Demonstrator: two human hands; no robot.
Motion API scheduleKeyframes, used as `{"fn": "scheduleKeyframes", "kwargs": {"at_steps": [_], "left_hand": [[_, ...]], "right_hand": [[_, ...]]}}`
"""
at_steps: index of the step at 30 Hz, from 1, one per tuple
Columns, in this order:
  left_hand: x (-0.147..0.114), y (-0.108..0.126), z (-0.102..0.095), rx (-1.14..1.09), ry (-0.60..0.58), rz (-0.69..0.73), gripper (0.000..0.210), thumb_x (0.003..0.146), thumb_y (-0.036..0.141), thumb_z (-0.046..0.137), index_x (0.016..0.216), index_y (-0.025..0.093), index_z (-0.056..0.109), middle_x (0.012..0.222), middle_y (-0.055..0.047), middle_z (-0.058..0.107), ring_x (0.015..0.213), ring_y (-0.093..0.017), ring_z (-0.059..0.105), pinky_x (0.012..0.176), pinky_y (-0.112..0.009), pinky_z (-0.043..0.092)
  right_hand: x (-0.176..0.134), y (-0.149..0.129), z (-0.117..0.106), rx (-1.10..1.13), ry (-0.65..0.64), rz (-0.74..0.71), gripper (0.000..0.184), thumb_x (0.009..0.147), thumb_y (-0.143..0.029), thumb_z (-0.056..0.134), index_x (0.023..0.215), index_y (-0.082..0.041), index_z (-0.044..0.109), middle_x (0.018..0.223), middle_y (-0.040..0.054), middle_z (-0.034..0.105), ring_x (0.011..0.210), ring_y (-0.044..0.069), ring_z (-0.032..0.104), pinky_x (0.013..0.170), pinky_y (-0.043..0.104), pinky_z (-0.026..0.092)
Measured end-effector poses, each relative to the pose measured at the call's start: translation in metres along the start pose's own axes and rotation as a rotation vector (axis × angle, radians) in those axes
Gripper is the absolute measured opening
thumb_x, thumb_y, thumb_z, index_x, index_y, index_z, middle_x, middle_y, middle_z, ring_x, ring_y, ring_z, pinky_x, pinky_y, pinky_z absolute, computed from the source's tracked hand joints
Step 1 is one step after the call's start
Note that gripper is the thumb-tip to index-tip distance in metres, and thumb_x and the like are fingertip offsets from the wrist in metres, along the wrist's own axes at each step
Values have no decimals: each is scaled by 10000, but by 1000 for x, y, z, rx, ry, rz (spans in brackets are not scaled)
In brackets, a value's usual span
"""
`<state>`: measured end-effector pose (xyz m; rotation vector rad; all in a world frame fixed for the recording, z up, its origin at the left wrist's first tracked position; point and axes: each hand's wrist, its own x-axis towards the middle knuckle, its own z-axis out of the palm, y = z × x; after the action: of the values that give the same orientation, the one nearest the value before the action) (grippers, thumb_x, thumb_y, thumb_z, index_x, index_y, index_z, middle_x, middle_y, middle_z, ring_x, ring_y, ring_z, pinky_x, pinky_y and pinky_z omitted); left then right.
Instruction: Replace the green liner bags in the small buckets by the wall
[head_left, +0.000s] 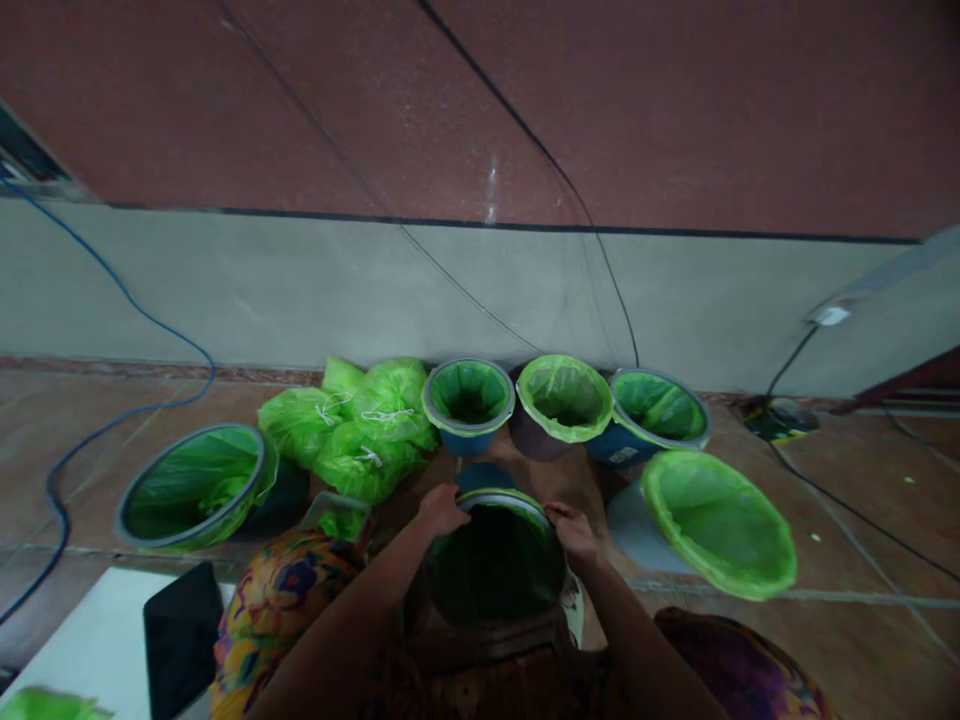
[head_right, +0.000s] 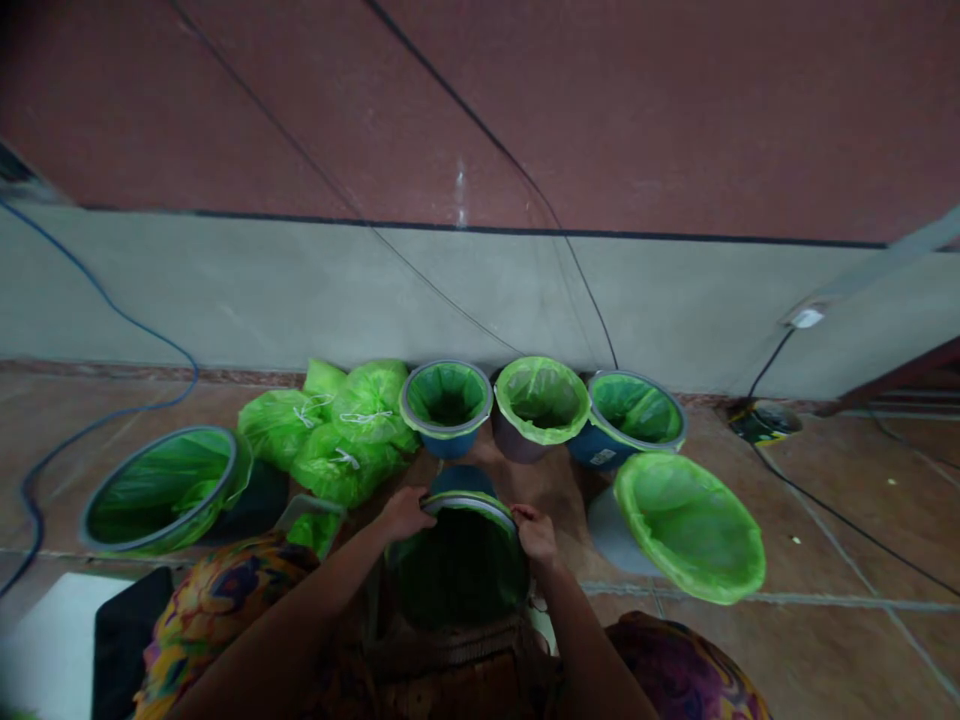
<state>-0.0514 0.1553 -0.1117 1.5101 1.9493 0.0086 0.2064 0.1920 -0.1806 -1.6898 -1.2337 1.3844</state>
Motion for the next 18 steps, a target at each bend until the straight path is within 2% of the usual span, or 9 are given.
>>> {"fn": "scheduleKeyframes", "kwargs": {"at_steps": [3,5,8,10,12,15,18], "left_hand": [[5,-1,1,-163,-47,36,374,650,245,730,1009,145,706,879,-36,718,826,-198,671,697,-242,491],[7,-2,5,-241,-51,60,394,641,201,723,1030,140,704,844,-14,706,781,-173,653,663,-226,470],[7,-1,10,-301,-64,112,445,606,156,726,1050,139,703,829,-1,695,756,-159,629,665,-225,453],[6,1,11,-341,-74,136,441,578,148,729,1019,140,712,810,4,688,747,-158,614,680,-232,447],[5,3,10,-445,-121,153,401,578,187,733,976,139,719,788,8,680,730,-152,597,684,-235,440],[3,5,8,-640,-209,139,338,650,356,703,901,130,721,725,4,653,664,-136,556,638,-238,418],[1,7,11,-683,-202,67,315,708,424,630,782,127,707,620,14,589,582,-116,490,580,-237,373]], "right_hand": [[-7,-12,0,-34,-6,1,386,643,-539,632,716,-172,725,787,107,736,808,281,670,781,390,510],[-14,-22,4,-31,-72,-27,385,660,-533,639,741,-168,733,814,96,739,840,268,664,815,375,497],[-20,-31,14,59,-164,-26,378,601,-486,709,807,-170,736,835,74,737,835,239,658,813,349,492],[-20,-32,18,126,-181,9,389,553,-460,749,812,-171,725,792,62,726,780,222,653,774,342,495],[-17,-29,18,178,-158,35,403,522,-461,772,797,-173,715,746,54,711,726,213,641,729,343,492],[-11,-22,14,195,-108,13,414,500,-470,781,782,-174,715,739,54,704,707,212,632,703,345,482],[-10,-19,11,144,-112,-19,386,531,-459,763,798,-181,732,780,56,718,733,211,636,731,348,482]]}}
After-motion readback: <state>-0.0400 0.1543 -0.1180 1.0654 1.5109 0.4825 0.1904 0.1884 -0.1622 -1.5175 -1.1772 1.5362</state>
